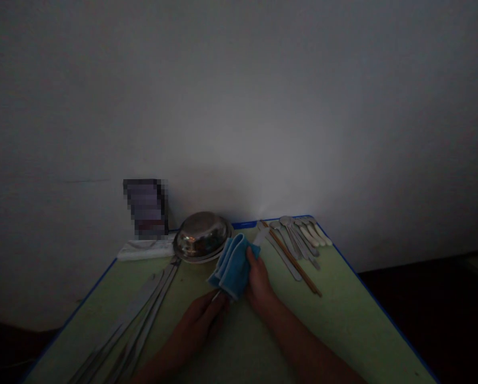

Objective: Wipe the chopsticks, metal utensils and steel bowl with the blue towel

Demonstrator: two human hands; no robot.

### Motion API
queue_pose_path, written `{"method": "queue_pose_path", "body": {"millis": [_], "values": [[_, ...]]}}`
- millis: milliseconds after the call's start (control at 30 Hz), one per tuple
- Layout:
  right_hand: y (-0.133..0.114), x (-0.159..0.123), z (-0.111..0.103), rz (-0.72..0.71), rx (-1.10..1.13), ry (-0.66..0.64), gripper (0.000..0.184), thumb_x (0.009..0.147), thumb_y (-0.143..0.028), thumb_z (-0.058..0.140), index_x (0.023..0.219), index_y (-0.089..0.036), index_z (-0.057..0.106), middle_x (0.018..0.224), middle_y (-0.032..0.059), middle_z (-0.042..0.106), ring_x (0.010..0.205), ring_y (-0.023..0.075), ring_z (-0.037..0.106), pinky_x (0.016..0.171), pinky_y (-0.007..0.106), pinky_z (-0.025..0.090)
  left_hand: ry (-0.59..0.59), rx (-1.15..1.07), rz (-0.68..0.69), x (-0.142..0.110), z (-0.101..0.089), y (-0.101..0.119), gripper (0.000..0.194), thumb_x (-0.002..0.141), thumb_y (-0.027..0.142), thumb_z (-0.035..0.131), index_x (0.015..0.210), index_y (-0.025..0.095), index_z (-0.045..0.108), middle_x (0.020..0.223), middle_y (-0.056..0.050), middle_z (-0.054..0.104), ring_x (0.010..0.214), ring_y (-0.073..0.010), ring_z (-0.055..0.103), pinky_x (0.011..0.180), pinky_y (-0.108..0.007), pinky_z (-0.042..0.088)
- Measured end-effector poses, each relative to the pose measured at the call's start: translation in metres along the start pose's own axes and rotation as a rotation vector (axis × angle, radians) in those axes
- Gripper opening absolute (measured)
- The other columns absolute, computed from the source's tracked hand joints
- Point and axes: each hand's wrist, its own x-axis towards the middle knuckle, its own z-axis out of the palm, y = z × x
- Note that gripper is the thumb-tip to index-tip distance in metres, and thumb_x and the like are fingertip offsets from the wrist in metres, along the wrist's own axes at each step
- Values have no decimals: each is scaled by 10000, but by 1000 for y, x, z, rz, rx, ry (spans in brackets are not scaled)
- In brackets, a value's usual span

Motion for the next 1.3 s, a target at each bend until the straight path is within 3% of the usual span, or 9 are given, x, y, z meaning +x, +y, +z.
{"method": "queue_pose_path", "body": {"millis": [200, 333, 433, 533, 700, 900, 1100, 1200, 1300], "values": [[-10, 10, 1, 96, 44, -49, 297, 785, -403, 543, 900, -141, 627, 760, 56, 711, 802, 192, 665, 775, 346, 512, 13, 86, 9, 0, 4, -3, 390, 869, 484, 349, 656, 182, 473, 565, 46, 404, 549, -130, 395, 519, -233, 294], [-14, 8, 0, 224, 100, -71, 314, 788, -406, 509, 893, -136, 633, 770, 76, 710, 791, 210, 670, 750, 372, 520, 27, 215, 36, -5, 10, -10, 431, 827, 550, 373, 680, 185, 550, 614, 12, 491, 646, -175, 466, 628, -260, 353], [-14, 5, 1, 244, 104, -93, 279, 763, -361, 537, 885, -129, 634, 751, 77, 709, 779, 214, 671, 739, 373, 521, 131, 176, -45, -7, 11, -13, 417, 794, 562, 411, 805, 192, 604, 743, -24, 574, 785, -223, 508, 735, -293, 375], [-13, 3, 3, 238, 90, -129, 274, 769, -350, 530, 887, -127, 636, 742, 77, 708, 781, 214, 671, 743, 374, 517, 135, 35, -157, -2, 8, -12, 412, 773, 553, 437, 839, 176, 587, 770, -33, 576, 743, -210, 519, 680, -291, 405], [-11, 5, 3, 175, 81, -189, 337, 783, -442, 511, 909, -153, 630, 804, 71, 710, 819, 203, 664, 761, 364, 509, 93, -118, -112, 11, 1, -14, 414, 788, 545, 375, 653, 181, 517, 527, 20, 460, 499, -147, 440, 484, -245, 365], [-16, 16, -3, 141, 130, -53, 348, 822, -449, 452, 917, -156, 614, 809, 67, 711, 824, 193, 662, 751, 359, 511, 50, 73, -25, 0, -3, -11, 343, 804, 465, 422, 660, 184, 554, 660, -24, 564, 669, -187, 515, 597, -254, 398], [-10, 18, -9, -144, -60, 63, 376, 725, -508, 571, 896, -177, 620, 755, 33, 706, 807, 195, 656, 744, 328, 513, -184, 389, 160, -14, 4, -1, 304, 843, 395, 402, 719, 196, 596, 654, -22, 577, 613, -181, 508, 634, -267, 376], [-6, 15, -10, -195, -190, 73, 418, 695, -543, 582, 902, -182, 622, 732, 24, 699, 787, 200, 653, 740, 333, 512, -167, 350, 158, -11, 4, -1, 311, 863, 408, 383, 742, 197, 576, 677, -19, 576, 628, -178, 506, 625, -258, 376], [-4, 13, -10, -221, -254, 81, 426, 690, -545, 583, 909, -182, 619, 777, 26, 699, 761, 192, 651, 733, 332, 509, -53, 230, 56, -6, 2, -1, 354, 887, 437, 323, 753, 195, 544, 647, 3, 529, 630, -170, 494, 579, -236, 373]]}}
